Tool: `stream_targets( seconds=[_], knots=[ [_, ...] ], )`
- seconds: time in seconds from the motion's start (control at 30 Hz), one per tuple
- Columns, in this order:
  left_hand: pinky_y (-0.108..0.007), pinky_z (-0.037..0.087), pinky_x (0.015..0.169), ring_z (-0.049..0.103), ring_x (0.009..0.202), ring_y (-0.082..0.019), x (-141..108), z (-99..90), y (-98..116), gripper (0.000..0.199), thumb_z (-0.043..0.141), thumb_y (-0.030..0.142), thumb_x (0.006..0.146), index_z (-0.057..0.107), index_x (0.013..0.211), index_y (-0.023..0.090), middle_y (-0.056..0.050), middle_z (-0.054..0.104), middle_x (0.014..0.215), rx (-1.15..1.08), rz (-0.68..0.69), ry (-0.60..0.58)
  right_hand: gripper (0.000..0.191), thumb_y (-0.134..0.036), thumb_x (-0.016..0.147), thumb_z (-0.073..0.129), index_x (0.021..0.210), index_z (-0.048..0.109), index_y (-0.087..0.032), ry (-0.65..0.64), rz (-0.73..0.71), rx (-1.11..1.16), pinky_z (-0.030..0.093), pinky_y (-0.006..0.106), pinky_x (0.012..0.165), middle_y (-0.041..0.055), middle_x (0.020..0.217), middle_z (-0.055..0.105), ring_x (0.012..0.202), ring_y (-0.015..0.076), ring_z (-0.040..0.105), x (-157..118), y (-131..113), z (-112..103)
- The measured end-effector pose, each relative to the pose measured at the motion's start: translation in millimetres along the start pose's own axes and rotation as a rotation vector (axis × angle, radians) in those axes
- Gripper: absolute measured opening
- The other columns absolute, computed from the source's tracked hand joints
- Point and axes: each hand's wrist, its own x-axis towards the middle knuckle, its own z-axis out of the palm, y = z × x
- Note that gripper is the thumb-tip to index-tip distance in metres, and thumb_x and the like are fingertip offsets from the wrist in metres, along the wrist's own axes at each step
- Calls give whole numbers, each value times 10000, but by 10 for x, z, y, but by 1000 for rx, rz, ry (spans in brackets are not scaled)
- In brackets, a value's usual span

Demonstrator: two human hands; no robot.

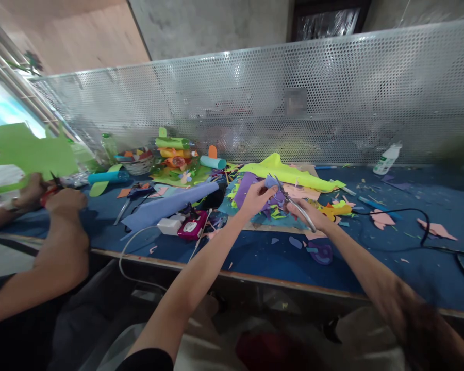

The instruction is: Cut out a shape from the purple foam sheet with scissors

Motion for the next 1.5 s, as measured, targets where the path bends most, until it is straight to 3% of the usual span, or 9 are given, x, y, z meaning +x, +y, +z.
stream_targets(
  seconds=[0.27, 0.4, 0.57, 0.7, 0.93, 1.23, 1.5],
  knots=[
    [-258, 436, 618, 559, 619, -125, -35, 25, 62, 417, 680, 533, 880, 616, 734, 147, -10, 627, 669, 15, -33, -15, 527, -723, 875, 456, 727, 487, -218, -10, -11, -4, 392, 301, 598, -29, 642, 463, 608, 151, 444, -4, 87, 10],
    [-256, 427, 606, 556, 611, -121, -24, 17, 29, 394, 692, 511, 877, 625, 751, 144, -14, 636, 681, 0, -54, -34, 517, -714, 860, 477, 752, 508, -209, 2, -24, -4, 369, 289, 554, -30, 636, 442, 595, 144, 429, 25, 224, 42],
    [-251, 432, 622, 573, 643, -123, -19, 1, 19, 392, 696, 516, 874, 639, 775, 142, -19, 649, 695, -35, -68, -42, 513, -678, 882, 460, 651, 427, -222, 56, -26, -28, 298, 271, 507, -43, 576, 358, 535, 113, 360, 30, 253, 61],
    [-252, 437, 628, 566, 632, -116, -8, 6, -5, 403, 694, 524, 872, 632, 763, 141, -12, 623, 678, -68, -93, -25, 542, -673, 866, 489, 581, 397, -221, 111, 0, -75, 239, 262, 485, -39, 529, 331, 510, 103, 330, 34, 194, 32],
    [-236, 417, 598, 486, 588, -85, 41, 22, -87, 382, 743, 489, 844, 545, 765, 173, 44, 483, 658, -319, -137, 35, 554, -664, 831, 521, 532, 391, -216, 162, 36, -111, 214, 259, 473, -36, 500, 331, 486, 96, 324, 61, 122, 29],
    [-260, 290, 599, 371, 629, -107, 7, -22, 16, 362, 627, 460, 927, 530, 733, 170, 25, 420, 672, -19, 32, 46, 549, -679, 853, 508, 585, 452, -203, 127, 22, -71, 222, 258, 470, -41, 503, 346, 489, 99, 326, 57, 161, 40],
    [-262, 279, 589, 341, 620, -114, 2, 3, -33, 346, 647, 485, 910, 599, 782, 167, 15, 431, 679, -38, 48, 69, 550, -720, 893, 424, 714, 487, -204, 19, -44, 38, 314, 261, 503, -27, 626, 420, 536, 111, 380, 42, 207, 83]
  ],
)
